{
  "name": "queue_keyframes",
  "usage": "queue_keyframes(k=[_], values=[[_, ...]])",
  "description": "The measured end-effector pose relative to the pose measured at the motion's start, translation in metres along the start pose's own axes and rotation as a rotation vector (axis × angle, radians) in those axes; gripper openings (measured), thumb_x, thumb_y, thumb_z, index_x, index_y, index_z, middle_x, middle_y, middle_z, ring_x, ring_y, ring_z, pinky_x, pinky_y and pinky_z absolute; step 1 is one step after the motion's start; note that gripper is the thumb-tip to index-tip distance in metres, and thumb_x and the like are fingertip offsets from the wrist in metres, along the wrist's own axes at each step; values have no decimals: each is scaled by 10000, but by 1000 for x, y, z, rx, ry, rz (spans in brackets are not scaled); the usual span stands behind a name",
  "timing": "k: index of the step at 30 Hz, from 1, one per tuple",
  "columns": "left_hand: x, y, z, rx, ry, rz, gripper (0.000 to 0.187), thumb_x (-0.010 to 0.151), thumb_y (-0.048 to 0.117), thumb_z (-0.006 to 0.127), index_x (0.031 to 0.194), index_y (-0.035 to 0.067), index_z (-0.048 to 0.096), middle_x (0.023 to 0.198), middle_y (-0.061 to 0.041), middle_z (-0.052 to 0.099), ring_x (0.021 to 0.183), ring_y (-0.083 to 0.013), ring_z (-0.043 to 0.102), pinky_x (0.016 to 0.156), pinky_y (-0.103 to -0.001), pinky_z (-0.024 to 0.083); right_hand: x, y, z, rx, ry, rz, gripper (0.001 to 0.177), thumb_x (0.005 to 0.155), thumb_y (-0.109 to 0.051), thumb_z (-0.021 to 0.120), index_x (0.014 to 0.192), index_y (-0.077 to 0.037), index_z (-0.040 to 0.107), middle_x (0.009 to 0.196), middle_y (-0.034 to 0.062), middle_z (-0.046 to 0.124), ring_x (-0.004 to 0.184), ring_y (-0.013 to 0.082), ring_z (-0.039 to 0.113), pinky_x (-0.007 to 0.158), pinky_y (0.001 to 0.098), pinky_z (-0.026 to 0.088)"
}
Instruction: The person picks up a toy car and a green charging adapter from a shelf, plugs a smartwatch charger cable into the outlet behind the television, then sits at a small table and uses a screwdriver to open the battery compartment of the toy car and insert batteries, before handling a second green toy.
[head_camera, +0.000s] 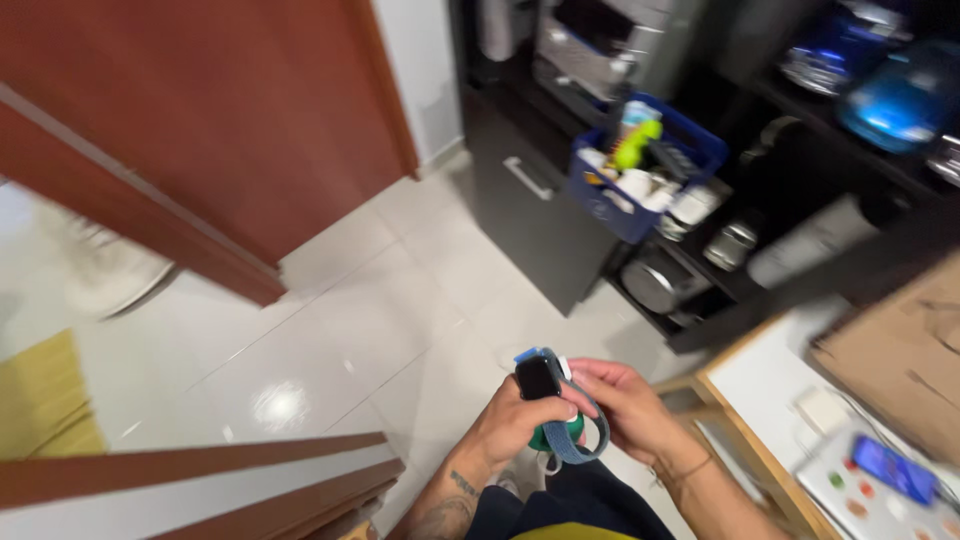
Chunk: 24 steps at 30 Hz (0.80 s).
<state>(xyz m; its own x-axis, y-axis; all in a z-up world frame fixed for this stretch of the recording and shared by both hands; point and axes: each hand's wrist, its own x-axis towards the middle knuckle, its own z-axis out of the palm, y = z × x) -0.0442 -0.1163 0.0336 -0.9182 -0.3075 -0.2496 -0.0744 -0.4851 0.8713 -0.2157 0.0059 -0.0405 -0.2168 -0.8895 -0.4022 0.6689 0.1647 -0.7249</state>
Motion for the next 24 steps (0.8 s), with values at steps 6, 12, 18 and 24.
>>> queue_keyframes(k=[6,12,18,24], values=[[16,38,-41,127,255,117,317,762,86,601,1011,20,787,1321,-65,660,1121,-163,650,925,-309,536,79,-56,27,-66,122,-348,228,987,-123,612,1145,35,658,1001,128,728,844,159,701,800,303,605],[64,71,-76,211,412,98,275,831,105,665,1075,14,754,1012,-119,676,914,-181,644,820,-322,533,130,-133,43,-632,-44,-181,210,935,-78,671,1058,61,769,822,146,776,606,161,621,560,287,508],[84,100,-98,298,486,68,481,765,83,694,1237,39,615,960,-50,679,821,-137,642,698,-304,539,183,-154,76,-813,-246,-39,240,914,-79,664,1101,15,783,827,60,777,644,122,625,606,260,516],[102,130,-118,312,440,128,518,728,128,778,1206,20,611,1013,-69,717,902,-155,682,778,-324,576,230,-167,78,-531,-590,120,310,840,-7,721,1148,7,745,845,-4,696,771,84,623,711,239,513]])
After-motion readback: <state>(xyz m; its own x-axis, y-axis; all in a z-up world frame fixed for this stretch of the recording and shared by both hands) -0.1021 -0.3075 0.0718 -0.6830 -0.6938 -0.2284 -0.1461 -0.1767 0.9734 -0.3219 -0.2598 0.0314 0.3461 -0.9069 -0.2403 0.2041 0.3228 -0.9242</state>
